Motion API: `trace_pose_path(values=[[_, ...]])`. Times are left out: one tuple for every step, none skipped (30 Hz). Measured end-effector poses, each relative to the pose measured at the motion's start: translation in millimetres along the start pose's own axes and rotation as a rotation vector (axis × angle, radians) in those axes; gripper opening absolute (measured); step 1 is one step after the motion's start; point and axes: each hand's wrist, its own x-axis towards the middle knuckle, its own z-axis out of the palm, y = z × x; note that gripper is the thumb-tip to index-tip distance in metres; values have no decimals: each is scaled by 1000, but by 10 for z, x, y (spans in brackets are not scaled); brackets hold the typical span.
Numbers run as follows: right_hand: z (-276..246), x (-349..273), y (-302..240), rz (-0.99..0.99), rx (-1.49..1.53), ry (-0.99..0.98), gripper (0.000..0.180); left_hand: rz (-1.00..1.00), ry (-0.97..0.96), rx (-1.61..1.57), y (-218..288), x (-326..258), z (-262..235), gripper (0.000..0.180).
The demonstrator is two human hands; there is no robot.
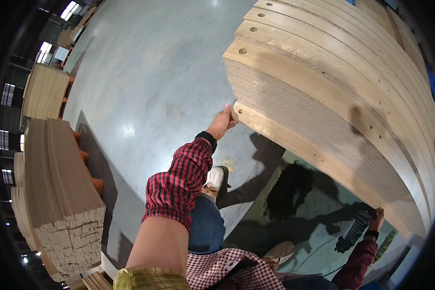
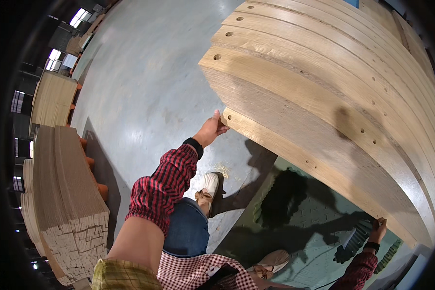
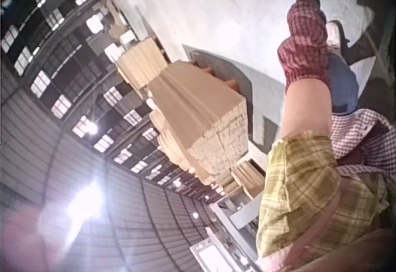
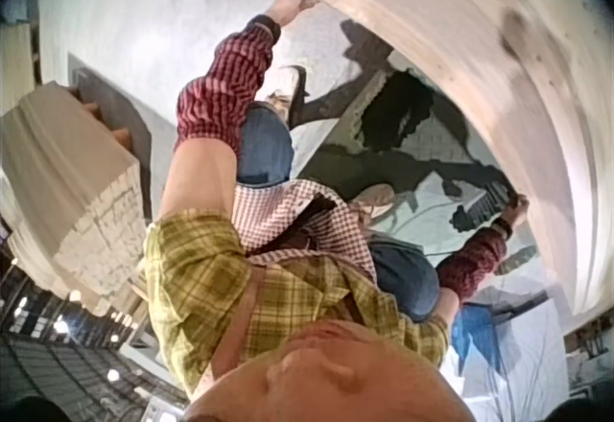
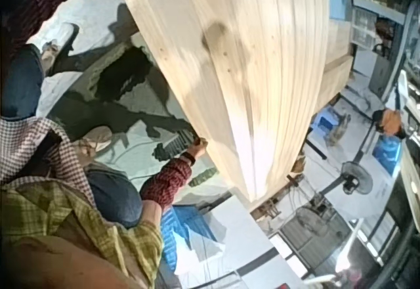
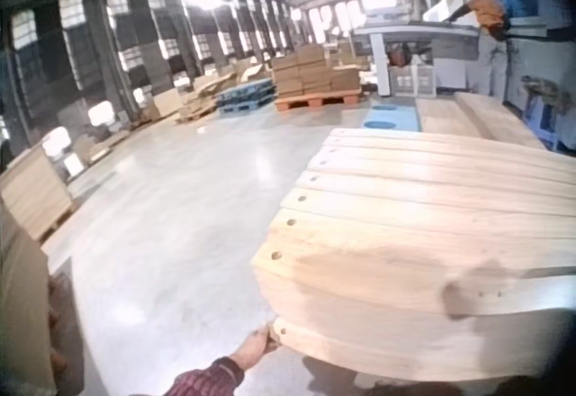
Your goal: Use an air gun to clean dust from wooden planks and then stack and organize them on a machine surface and a storage pallet.
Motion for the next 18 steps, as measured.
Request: trace_pose_path(values=[[171,-94,12,8,7,-1,19,-38,12,-28,20,-33,-37,62],[362,-201,5,5,5,75,20,-35,15,-20,33,-50,-70,62],[460,-250,29,3,3,150,22,-55,29,-56,44,-74,-107,61],[357,-211,5,-13,8,162,22,-73,20,-102,50,-48,-54,60],[18,-71,-35,-166,-165,60,24,-54,-33,-110,63,-21,119,59],[-24,-42,-7,-291,-329,-62,27,-50,-40,-106,62,-19,150,59],[-85,-25,-7,-295,-324,-55,27,-43,-22,-81,58,-15,186,59],[38,-66,21,-176,-167,-4,28,-35,14,-48,64,-39,147,59],[212,-136,29,-55,-11,43,30,-7,-31,-21,61,-75,64,56],[301,-198,13,-54,-4,44,30,-3,-31,-15,67,-80,20,56],[324,-258,-27,-59,-16,48,30,-2,-49,49,69,-77,29,53],[326,-288,-54,-64,-28,52,31,-1,-67,113,78,-76,31,51],[300,-265,-41,-66,-23,61,31,0,-76,118,101,-80,8,51],[283,-265,-44,-80,-30,58,31,3,-103,191,146,-95,9,51],[251,-272,-59,-93,-36,55,31,8,-131,266,187,-105,29,51],[219,-278,-75,-100,-30,71,31,12,-147,273,190,-115,72,51],[356,-330,-63,-105,-54,122,32,149,-62,406,214,-163,64,50],[402,-378,-69,-118,-79,180,34,292,15,533,228,-173,75,50]])
